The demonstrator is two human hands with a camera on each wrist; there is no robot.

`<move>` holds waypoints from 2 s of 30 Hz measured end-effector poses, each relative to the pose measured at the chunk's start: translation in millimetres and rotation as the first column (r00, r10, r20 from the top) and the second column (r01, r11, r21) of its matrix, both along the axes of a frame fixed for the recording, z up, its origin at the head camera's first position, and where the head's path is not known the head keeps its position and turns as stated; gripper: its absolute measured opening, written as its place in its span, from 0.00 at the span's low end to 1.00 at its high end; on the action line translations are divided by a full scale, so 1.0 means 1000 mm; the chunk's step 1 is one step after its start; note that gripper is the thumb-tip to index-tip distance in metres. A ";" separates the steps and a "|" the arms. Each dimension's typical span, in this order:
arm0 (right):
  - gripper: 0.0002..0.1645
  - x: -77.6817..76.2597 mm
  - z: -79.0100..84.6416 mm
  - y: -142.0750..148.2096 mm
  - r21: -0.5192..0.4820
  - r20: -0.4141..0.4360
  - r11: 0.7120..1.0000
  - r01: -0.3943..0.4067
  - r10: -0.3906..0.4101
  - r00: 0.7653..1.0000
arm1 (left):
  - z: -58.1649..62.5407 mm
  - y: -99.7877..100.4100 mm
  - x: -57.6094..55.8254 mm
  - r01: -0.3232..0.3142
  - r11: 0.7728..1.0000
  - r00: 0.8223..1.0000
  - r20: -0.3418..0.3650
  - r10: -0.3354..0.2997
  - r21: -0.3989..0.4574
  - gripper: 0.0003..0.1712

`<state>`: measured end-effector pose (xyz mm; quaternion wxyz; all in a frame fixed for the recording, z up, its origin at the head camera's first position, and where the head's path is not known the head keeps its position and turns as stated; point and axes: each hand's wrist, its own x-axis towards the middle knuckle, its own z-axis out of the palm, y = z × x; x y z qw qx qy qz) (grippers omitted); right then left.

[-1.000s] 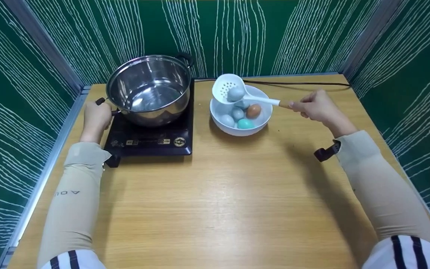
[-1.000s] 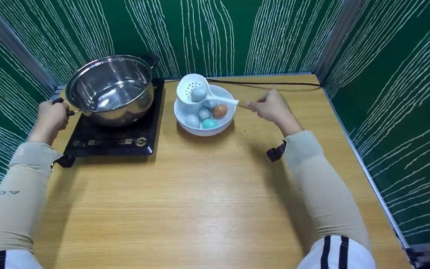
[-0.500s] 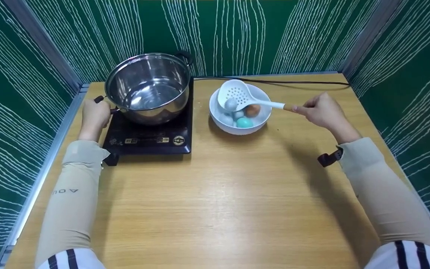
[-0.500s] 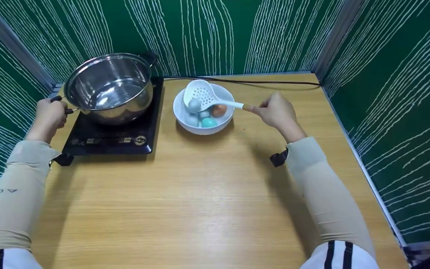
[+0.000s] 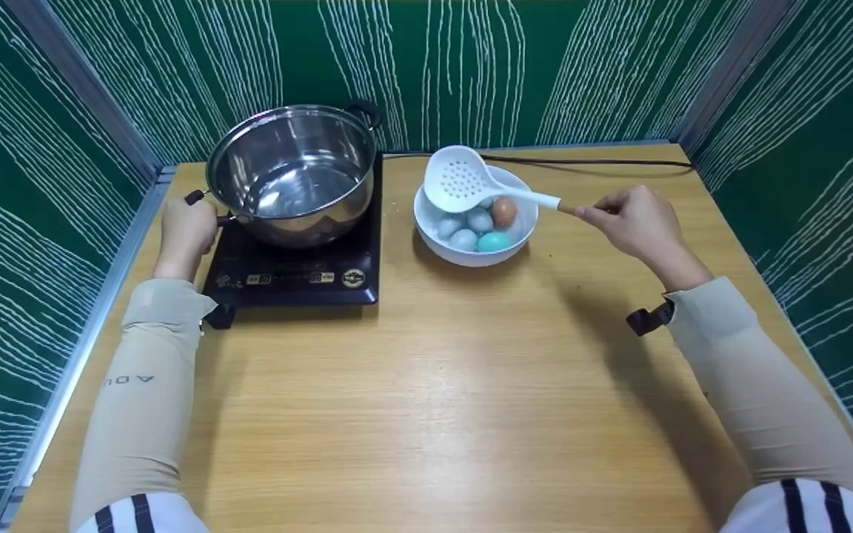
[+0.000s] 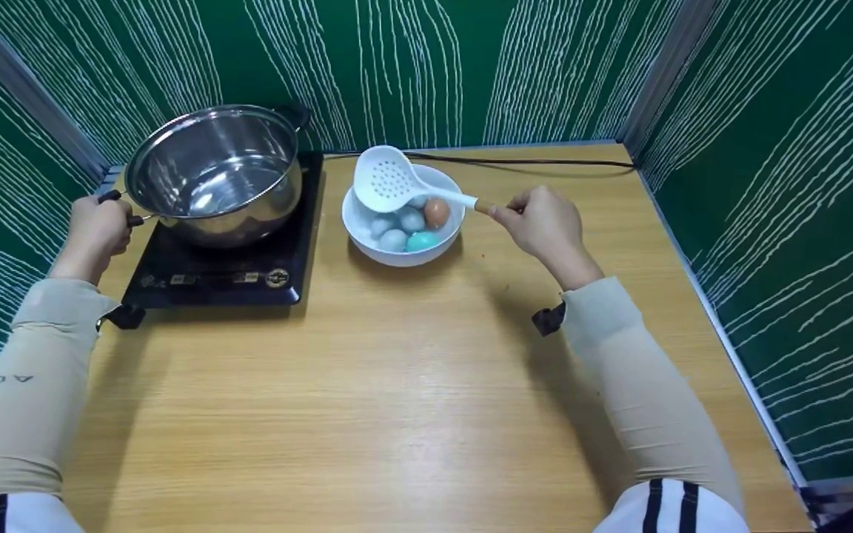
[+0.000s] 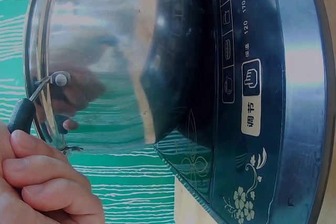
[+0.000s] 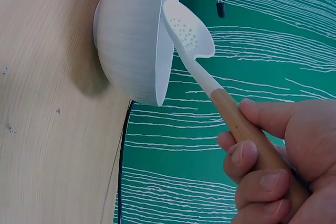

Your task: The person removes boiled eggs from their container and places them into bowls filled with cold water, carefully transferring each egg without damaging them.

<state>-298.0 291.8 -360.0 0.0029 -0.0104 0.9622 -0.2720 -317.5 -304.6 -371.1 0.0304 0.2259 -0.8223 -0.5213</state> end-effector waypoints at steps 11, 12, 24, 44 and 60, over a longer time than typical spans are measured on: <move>0.39 0.000 -0.006 0.002 -0.089 0.033 0.992 0.087 -0.085 0.996 | 0.003 0.000 -0.003 0.015 1.000 0.999 0.031 -0.016 0.023 0.15; 0.39 0.000 -0.007 0.003 -0.099 0.029 0.991 0.092 -0.089 0.996 | 0.003 0.000 -0.003 0.016 1.000 0.999 0.030 -0.017 0.021 0.16; 0.36 -0.007 -0.035 0.018 -0.301 -0.029 0.934 0.191 -0.209 0.978 | 0.001 0.000 -0.001 0.018 0.999 1.000 0.010 -0.018 0.038 0.19; 0.36 -0.010 -0.072 0.056 -0.403 0.232 0.822 0.403 -0.334 0.914 | 0.000 -0.001 0.000 0.013 0.999 1.000 0.019 -0.014 0.050 0.23; 0.38 -0.011 -0.096 0.063 -0.384 0.339 0.789 0.479 -0.363 0.868 | 0.000 0.000 0.001 0.015 0.999 1.000 0.009 -0.016 0.029 0.18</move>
